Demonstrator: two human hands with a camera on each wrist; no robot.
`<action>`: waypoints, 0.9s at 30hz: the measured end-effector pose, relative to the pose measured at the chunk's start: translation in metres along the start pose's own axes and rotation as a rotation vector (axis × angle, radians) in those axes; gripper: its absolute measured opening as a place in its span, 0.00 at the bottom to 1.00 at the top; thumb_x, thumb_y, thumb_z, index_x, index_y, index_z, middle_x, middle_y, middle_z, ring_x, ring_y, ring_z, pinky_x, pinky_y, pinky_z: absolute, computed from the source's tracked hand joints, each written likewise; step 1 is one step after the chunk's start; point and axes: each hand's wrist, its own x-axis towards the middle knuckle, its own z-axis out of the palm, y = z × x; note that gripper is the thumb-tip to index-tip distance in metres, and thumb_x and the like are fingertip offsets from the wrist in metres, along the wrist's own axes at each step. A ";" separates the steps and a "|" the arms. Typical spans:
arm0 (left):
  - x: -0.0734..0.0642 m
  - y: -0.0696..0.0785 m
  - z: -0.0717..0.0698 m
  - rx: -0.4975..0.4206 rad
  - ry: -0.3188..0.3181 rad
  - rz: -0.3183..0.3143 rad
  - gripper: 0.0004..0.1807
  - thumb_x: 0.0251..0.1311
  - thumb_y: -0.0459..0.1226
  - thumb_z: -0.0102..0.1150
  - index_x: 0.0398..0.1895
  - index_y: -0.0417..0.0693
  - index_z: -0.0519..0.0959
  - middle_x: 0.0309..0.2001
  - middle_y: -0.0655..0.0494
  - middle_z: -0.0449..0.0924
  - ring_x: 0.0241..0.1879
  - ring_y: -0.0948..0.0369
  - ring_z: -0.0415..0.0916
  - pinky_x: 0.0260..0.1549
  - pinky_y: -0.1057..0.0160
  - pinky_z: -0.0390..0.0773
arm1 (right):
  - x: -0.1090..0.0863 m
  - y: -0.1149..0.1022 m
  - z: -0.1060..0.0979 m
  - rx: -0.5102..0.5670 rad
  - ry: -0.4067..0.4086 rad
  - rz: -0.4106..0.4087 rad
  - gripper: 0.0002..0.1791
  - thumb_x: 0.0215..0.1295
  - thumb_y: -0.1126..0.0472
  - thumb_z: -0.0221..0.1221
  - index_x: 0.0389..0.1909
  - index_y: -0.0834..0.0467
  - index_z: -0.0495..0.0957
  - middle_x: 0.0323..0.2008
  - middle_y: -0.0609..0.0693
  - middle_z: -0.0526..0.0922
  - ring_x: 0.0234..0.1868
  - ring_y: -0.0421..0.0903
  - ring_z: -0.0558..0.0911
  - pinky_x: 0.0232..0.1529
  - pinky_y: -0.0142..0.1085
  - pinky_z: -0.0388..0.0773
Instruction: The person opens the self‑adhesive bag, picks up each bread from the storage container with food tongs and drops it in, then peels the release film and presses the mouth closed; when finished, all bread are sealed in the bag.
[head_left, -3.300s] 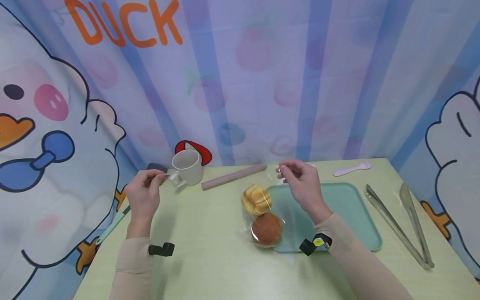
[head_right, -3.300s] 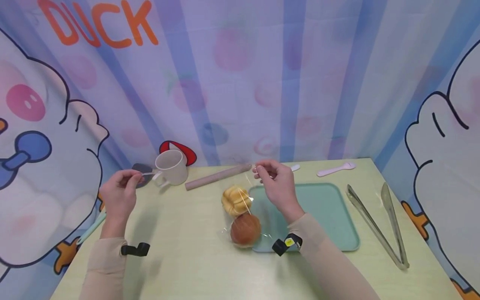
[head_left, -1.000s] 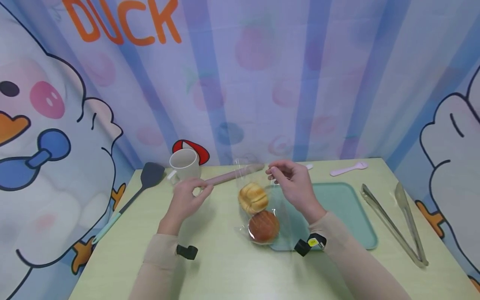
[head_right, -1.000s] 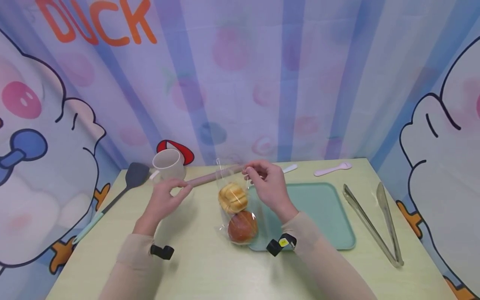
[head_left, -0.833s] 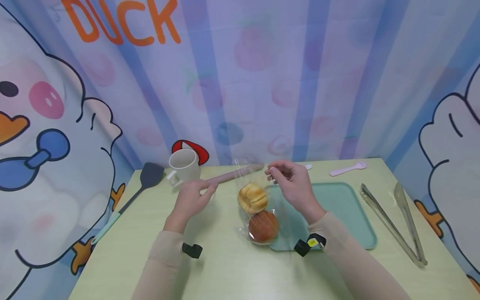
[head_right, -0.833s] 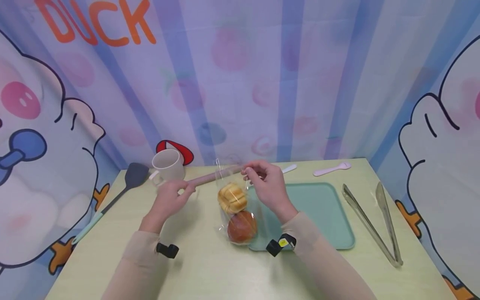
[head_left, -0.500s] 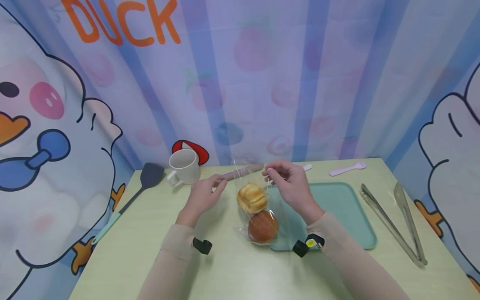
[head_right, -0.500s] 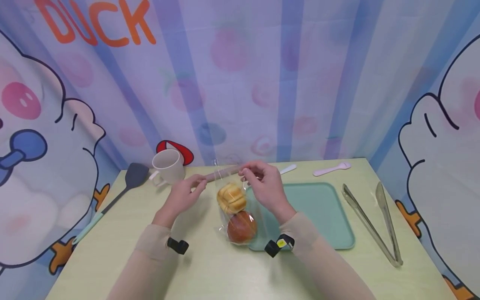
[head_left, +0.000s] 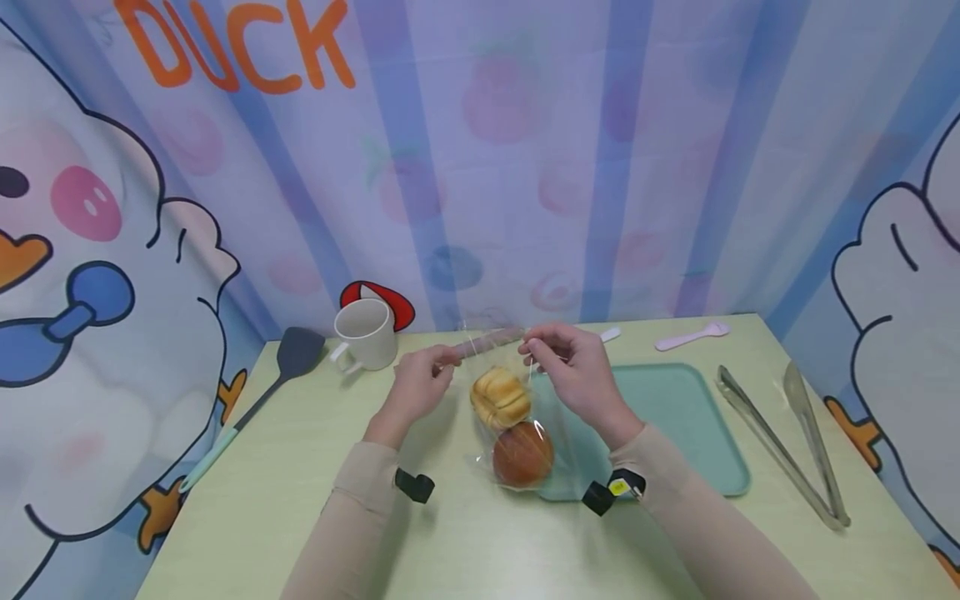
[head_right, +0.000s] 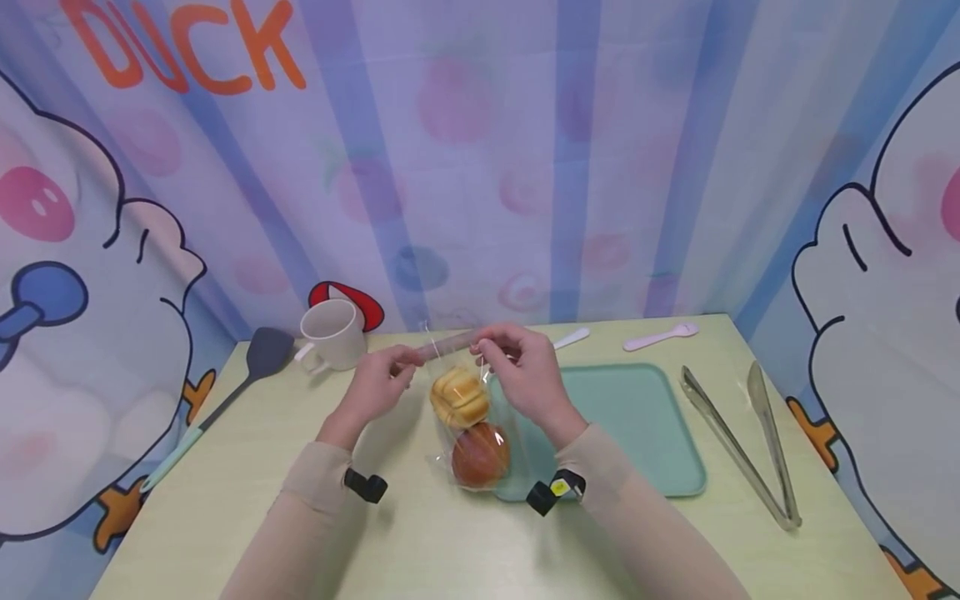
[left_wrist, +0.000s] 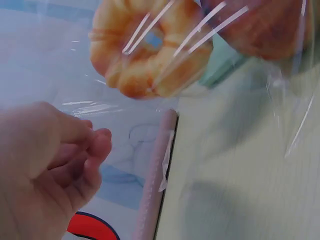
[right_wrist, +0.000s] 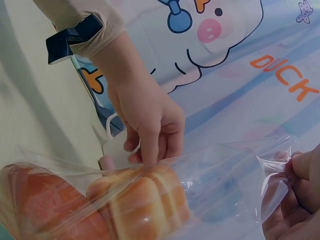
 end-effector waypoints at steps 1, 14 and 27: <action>0.000 0.000 0.001 -0.071 -0.008 -0.012 0.13 0.75 0.32 0.55 0.56 0.42 0.84 0.50 0.45 0.89 0.39 0.52 0.87 0.32 0.58 0.83 | 0.000 0.000 0.000 -0.003 -0.002 0.000 0.08 0.76 0.67 0.60 0.45 0.68 0.84 0.39 0.61 0.90 0.36 0.44 0.88 0.38 0.36 0.86; 0.000 0.000 0.003 -0.497 -0.021 -0.095 0.15 0.78 0.33 0.55 0.62 0.36 0.78 0.48 0.41 0.87 0.48 0.52 0.84 0.51 0.57 0.84 | 0.001 0.002 0.001 -0.018 -0.004 -0.020 0.08 0.77 0.66 0.60 0.46 0.66 0.85 0.39 0.59 0.90 0.36 0.45 0.88 0.37 0.37 0.86; -0.024 -0.003 -0.019 -0.641 0.144 -0.028 0.12 0.77 0.34 0.58 0.45 0.30 0.83 0.55 0.37 0.86 0.56 0.58 0.82 0.59 0.57 0.80 | 0.004 0.009 -0.009 0.046 0.080 0.049 0.10 0.78 0.65 0.60 0.51 0.67 0.83 0.43 0.64 0.88 0.38 0.40 0.88 0.40 0.33 0.85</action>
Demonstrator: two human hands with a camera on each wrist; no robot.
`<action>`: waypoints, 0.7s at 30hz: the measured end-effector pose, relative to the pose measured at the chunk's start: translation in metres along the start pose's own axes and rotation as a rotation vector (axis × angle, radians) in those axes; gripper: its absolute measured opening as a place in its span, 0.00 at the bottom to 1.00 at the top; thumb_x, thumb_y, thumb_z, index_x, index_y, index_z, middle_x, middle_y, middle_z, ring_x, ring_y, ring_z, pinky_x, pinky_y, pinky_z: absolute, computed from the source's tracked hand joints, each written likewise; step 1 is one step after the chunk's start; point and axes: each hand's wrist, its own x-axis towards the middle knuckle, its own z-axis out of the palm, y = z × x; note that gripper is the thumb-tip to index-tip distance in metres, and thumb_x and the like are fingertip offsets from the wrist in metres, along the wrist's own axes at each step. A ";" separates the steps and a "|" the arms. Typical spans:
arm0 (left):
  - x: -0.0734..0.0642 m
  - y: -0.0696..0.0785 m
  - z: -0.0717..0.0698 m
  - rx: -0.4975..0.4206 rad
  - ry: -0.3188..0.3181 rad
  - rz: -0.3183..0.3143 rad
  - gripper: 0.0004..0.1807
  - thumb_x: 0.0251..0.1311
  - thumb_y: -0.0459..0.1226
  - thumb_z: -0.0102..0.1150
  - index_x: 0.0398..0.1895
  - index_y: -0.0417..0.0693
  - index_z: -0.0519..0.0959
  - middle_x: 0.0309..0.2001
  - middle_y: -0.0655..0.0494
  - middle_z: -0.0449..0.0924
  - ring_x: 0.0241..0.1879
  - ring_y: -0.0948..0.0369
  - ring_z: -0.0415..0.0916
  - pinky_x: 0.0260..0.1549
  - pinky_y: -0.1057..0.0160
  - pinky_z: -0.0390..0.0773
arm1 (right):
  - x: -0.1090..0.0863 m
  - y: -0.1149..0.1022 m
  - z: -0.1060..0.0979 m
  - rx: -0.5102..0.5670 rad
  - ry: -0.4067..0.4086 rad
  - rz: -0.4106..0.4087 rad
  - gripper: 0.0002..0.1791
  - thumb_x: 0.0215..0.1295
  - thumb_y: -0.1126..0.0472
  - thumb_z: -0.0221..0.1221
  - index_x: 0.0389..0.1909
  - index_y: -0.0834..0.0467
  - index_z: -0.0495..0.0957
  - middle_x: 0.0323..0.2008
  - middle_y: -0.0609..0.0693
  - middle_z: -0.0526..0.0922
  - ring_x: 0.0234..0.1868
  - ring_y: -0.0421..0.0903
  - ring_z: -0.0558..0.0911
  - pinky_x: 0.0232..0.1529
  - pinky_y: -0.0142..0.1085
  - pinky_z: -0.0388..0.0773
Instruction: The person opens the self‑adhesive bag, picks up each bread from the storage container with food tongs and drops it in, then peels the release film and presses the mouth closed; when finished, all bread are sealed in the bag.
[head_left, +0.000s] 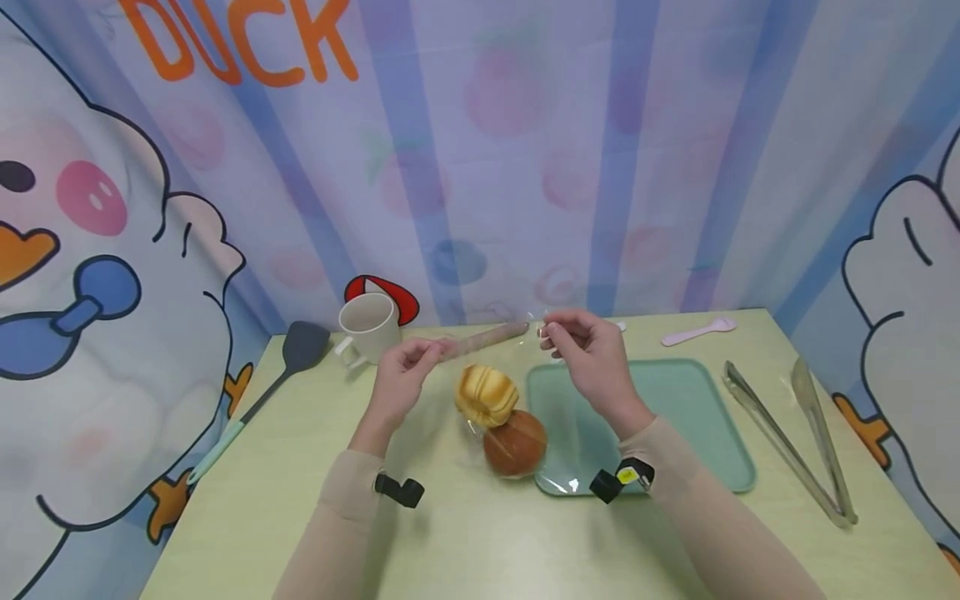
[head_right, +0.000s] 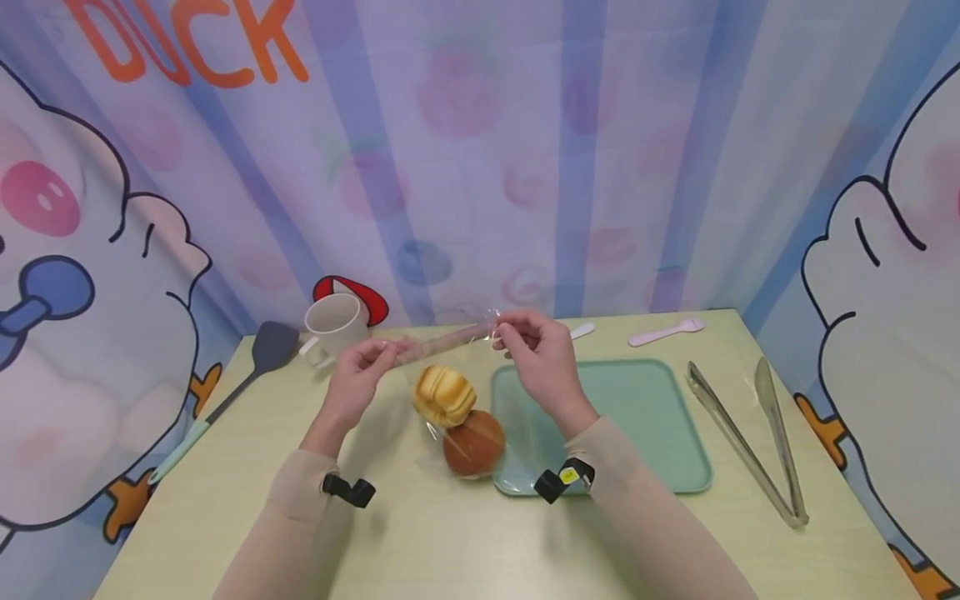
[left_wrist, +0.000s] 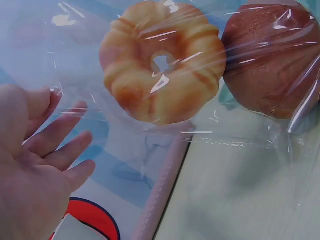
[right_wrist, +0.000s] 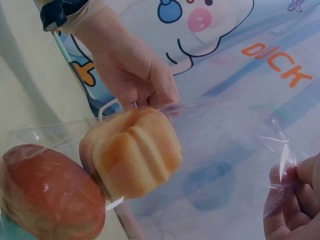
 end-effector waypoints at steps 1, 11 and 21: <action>-0.001 0.001 -0.002 -0.004 0.005 0.005 0.11 0.76 0.34 0.58 0.43 0.32 0.84 0.59 0.38 0.84 0.61 0.56 0.81 0.62 0.57 0.78 | 0.000 0.000 0.000 0.002 0.000 0.003 0.10 0.78 0.65 0.60 0.51 0.67 0.83 0.43 0.64 0.88 0.38 0.40 0.88 0.40 0.33 0.85; -0.007 0.003 -0.010 -0.093 0.013 0.032 0.09 0.74 0.25 0.56 0.36 0.22 0.76 0.71 0.34 0.72 0.72 0.40 0.71 0.60 0.71 0.76 | 0.000 -0.002 0.003 0.021 -0.029 0.009 0.10 0.77 0.67 0.60 0.50 0.70 0.82 0.43 0.66 0.87 0.36 0.40 0.88 0.40 0.33 0.86; -0.012 0.001 -0.014 -0.045 0.041 0.055 0.09 0.73 0.24 0.57 0.35 0.22 0.77 0.74 0.37 0.70 0.74 0.43 0.68 0.58 0.73 0.76 | -0.001 -0.002 0.007 0.029 -0.048 0.015 0.10 0.77 0.68 0.59 0.50 0.72 0.81 0.42 0.67 0.87 0.36 0.39 0.88 0.42 0.36 0.87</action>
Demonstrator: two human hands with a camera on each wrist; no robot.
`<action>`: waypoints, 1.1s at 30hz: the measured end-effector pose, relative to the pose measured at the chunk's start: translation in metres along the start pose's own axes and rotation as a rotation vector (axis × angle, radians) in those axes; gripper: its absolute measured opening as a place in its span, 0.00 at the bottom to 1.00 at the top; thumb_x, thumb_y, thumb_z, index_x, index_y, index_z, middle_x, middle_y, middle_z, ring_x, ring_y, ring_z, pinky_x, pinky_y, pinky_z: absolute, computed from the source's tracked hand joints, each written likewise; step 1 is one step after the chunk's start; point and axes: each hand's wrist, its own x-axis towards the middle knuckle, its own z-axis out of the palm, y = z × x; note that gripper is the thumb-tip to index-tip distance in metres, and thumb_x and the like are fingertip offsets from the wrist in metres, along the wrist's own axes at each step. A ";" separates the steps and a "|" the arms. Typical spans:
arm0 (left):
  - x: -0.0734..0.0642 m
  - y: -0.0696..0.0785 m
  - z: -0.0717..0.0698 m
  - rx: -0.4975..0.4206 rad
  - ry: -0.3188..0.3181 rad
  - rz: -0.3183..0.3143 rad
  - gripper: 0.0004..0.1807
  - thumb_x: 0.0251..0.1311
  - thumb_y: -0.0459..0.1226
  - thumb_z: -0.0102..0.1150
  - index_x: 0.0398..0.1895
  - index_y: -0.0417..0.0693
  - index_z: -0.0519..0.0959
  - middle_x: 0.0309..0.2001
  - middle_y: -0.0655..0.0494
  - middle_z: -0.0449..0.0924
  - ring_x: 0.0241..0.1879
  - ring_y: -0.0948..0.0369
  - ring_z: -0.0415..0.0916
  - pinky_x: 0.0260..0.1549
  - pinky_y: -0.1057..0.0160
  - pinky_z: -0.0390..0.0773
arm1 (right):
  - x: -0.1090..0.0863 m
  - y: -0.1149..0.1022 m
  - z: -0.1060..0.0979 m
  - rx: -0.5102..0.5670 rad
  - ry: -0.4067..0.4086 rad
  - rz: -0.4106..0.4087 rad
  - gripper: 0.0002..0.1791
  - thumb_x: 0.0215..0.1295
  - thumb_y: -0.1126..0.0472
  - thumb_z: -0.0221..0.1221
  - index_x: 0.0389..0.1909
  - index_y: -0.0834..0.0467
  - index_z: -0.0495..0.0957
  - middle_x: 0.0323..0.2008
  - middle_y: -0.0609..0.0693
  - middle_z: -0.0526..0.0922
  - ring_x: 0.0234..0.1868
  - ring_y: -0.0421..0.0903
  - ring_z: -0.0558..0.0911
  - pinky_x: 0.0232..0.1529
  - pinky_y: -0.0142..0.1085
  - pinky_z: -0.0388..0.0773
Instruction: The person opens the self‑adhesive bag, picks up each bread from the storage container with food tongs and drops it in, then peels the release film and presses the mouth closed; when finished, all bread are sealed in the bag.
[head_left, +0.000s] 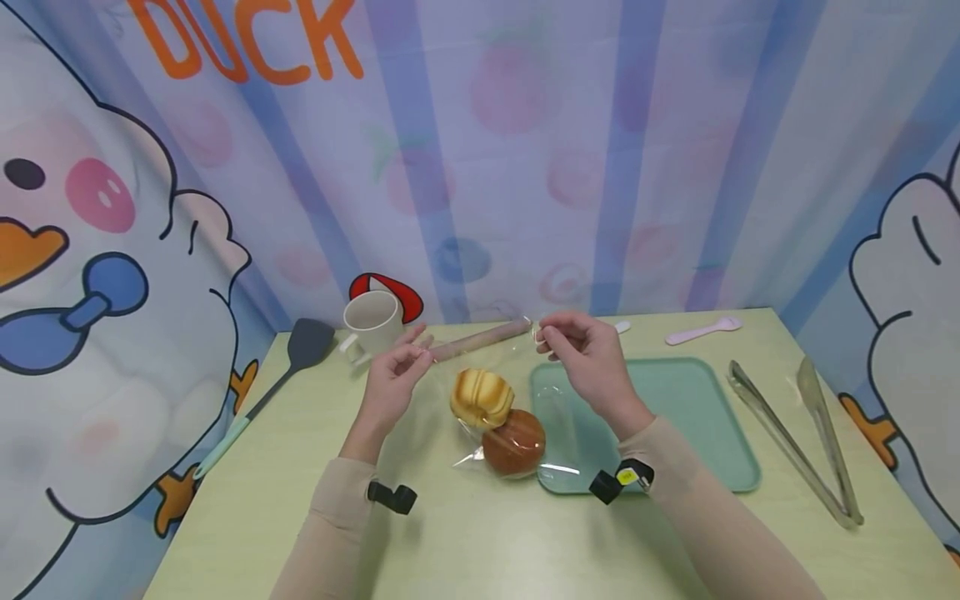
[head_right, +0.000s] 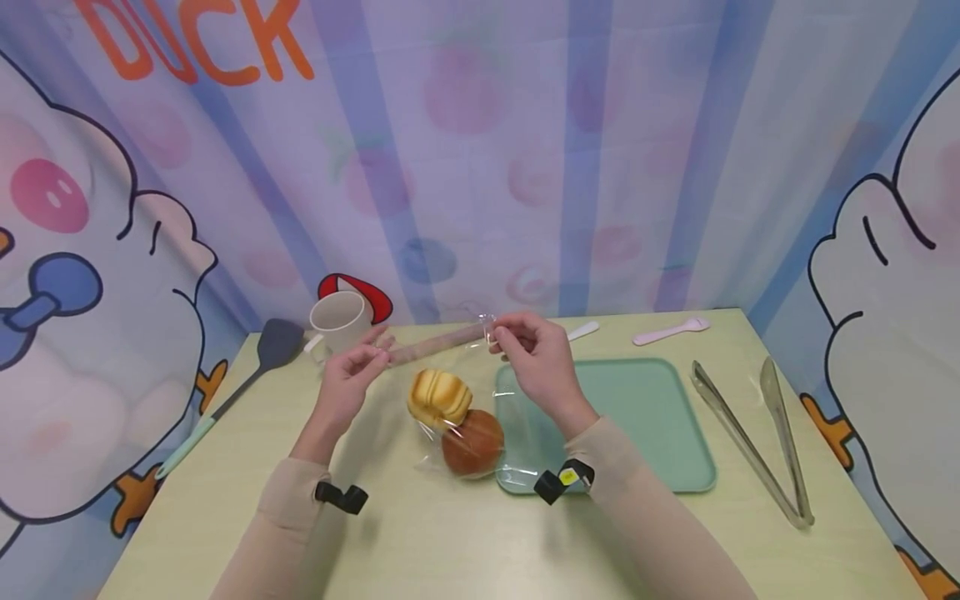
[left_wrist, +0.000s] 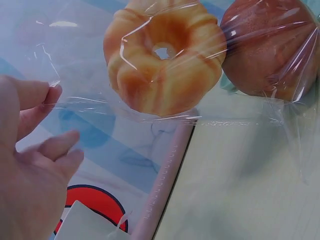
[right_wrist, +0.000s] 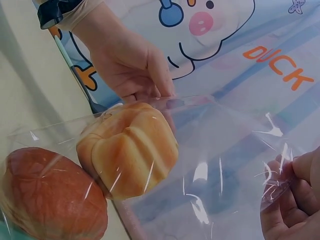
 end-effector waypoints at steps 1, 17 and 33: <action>0.000 0.000 0.000 -0.002 0.000 0.005 0.09 0.73 0.25 0.57 0.36 0.21 0.77 0.74 0.38 0.69 0.73 0.43 0.70 0.57 0.72 0.77 | 0.000 0.000 0.000 -0.002 -0.001 0.002 0.10 0.77 0.68 0.59 0.50 0.73 0.81 0.42 0.67 0.87 0.36 0.40 0.88 0.42 0.38 0.87; -0.007 0.005 0.003 0.043 0.042 0.037 0.12 0.77 0.34 0.57 0.48 0.30 0.84 0.45 0.32 0.87 0.53 0.60 0.85 0.59 0.62 0.77 | -0.003 0.007 0.000 -0.013 -0.034 0.070 0.13 0.78 0.65 0.58 0.58 0.65 0.80 0.45 0.65 0.87 0.42 0.43 0.89 0.48 0.39 0.87; -0.010 0.004 0.008 -0.052 0.004 0.012 0.15 0.79 0.35 0.55 0.48 0.28 0.83 0.42 0.36 0.89 0.37 0.61 0.90 0.43 0.58 0.88 | -0.003 0.011 0.000 -0.121 -0.140 0.098 0.13 0.75 0.62 0.64 0.55 0.63 0.82 0.46 0.60 0.88 0.46 0.50 0.88 0.47 0.33 0.84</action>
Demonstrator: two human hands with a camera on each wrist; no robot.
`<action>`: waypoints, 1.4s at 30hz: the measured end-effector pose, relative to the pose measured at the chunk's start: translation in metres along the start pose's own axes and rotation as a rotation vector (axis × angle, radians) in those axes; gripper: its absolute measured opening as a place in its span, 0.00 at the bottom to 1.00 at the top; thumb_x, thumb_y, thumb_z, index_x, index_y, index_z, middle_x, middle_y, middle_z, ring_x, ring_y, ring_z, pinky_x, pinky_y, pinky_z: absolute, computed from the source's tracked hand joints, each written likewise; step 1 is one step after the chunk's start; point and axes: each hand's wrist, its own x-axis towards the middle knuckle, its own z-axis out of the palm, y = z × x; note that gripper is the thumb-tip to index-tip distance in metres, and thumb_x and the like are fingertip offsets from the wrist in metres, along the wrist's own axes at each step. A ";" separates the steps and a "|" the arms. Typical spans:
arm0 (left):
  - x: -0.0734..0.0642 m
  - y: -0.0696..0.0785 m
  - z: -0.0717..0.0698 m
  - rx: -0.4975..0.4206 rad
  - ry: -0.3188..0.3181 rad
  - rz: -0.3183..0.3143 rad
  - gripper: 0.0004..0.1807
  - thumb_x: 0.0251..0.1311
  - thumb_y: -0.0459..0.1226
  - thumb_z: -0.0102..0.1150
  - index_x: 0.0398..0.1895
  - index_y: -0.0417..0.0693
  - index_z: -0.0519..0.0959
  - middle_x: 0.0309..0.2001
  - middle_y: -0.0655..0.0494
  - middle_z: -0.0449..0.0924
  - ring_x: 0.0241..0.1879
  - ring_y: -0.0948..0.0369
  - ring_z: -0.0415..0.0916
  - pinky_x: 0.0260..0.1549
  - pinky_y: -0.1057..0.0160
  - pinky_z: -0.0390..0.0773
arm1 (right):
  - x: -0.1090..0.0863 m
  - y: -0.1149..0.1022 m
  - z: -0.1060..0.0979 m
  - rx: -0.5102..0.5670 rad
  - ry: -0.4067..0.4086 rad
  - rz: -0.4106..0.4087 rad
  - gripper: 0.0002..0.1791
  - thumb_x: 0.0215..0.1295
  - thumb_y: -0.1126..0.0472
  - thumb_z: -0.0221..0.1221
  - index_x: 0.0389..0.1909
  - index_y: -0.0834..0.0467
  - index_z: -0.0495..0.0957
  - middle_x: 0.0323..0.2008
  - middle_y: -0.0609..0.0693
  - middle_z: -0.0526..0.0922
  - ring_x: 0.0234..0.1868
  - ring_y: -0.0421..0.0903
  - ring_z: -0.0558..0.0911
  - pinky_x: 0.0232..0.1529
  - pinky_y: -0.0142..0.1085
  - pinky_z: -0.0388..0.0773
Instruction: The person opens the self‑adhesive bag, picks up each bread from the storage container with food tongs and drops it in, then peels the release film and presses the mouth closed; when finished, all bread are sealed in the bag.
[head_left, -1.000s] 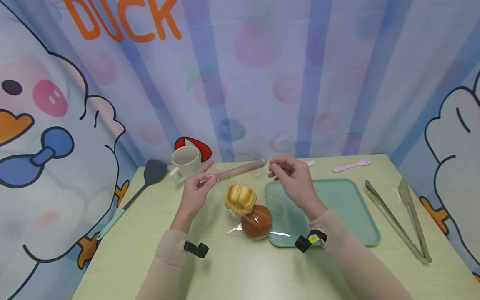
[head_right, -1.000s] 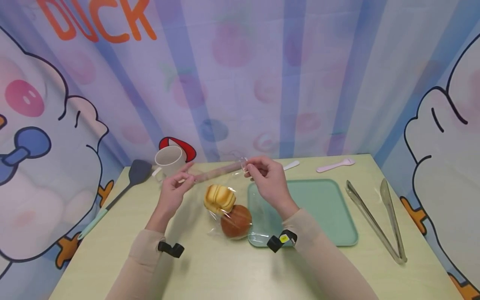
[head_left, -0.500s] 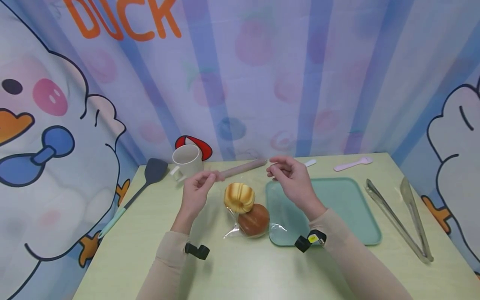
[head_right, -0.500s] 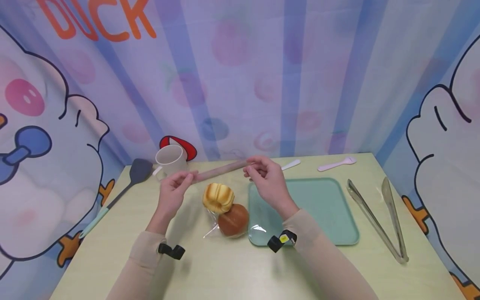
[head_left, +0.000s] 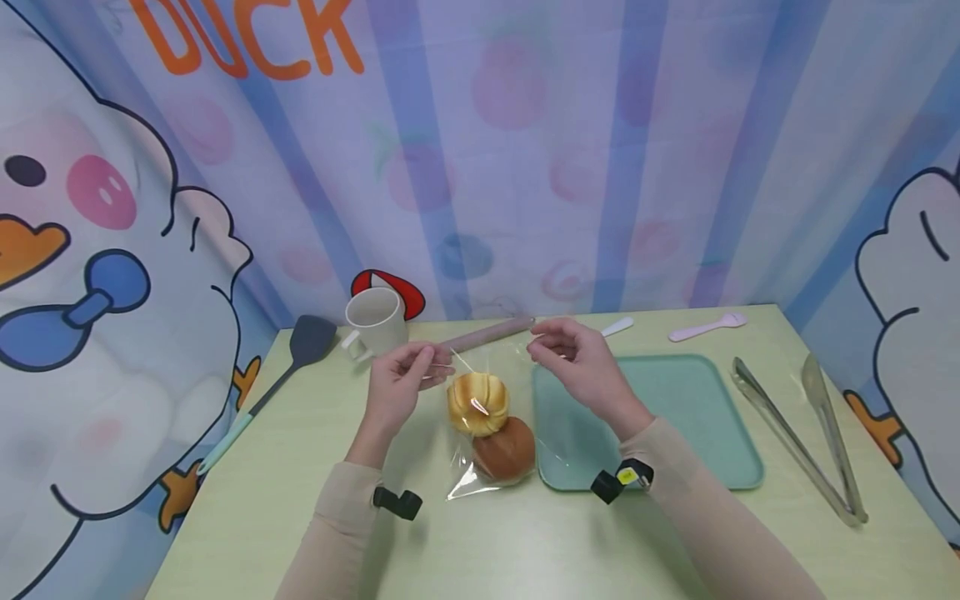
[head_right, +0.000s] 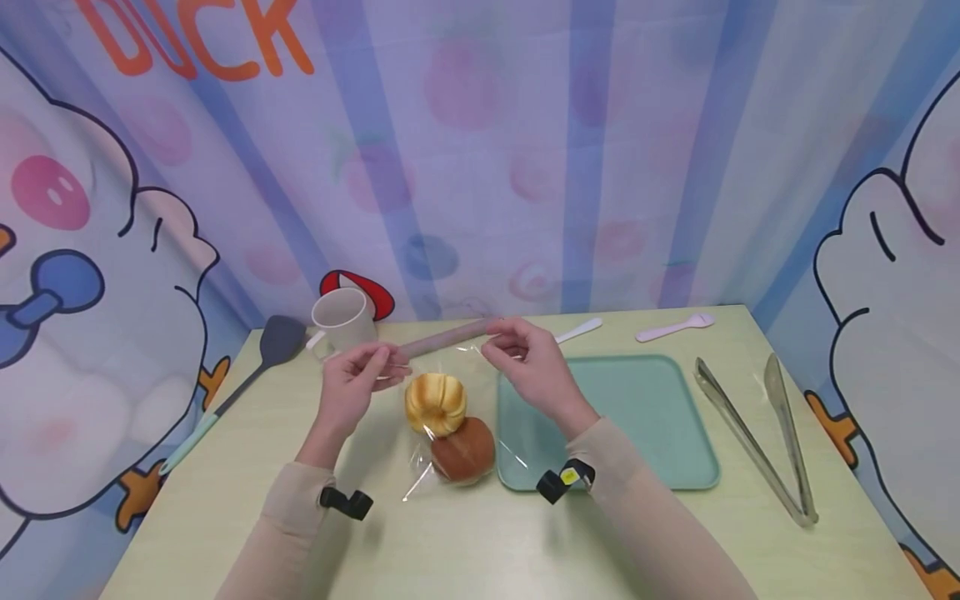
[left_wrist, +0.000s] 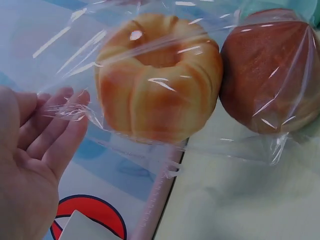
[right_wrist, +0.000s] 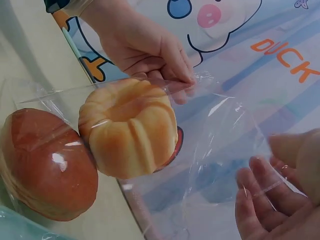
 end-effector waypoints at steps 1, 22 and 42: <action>-0.001 0.000 0.000 0.011 0.007 0.012 0.14 0.79 0.35 0.55 0.47 0.29 0.83 0.41 0.36 0.89 0.39 0.62 0.90 0.46 0.59 0.87 | 0.000 0.001 0.000 -0.029 -0.017 0.003 0.13 0.74 0.61 0.65 0.54 0.62 0.82 0.46 0.58 0.89 0.46 0.50 0.88 0.47 0.33 0.84; -0.006 0.001 -0.002 0.077 0.058 0.050 0.13 0.78 0.32 0.53 0.38 0.27 0.80 0.65 0.38 0.80 0.67 0.49 0.76 0.66 0.59 0.75 | 0.002 0.008 -0.001 -0.013 0.099 -0.048 0.10 0.70 0.62 0.68 0.46 0.63 0.86 0.42 0.59 0.89 0.41 0.42 0.86 0.43 0.30 0.82; -0.008 0.004 -0.011 -0.042 0.037 0.031 0.14 0.74 0.32 0.62 0.56 0.31 0.83 0.39 0.49 0.90 0.37 0.58 0.91 0.40 0.55 0.88 | 0.004 0.013 -0.012 0.116 0.030 -0.095 0.07 0.70 0.67 0.67 0.46 0.65 0.87 0.41 0.59 0.89 0.35 0.42 0.87 0.40 0.35 0.87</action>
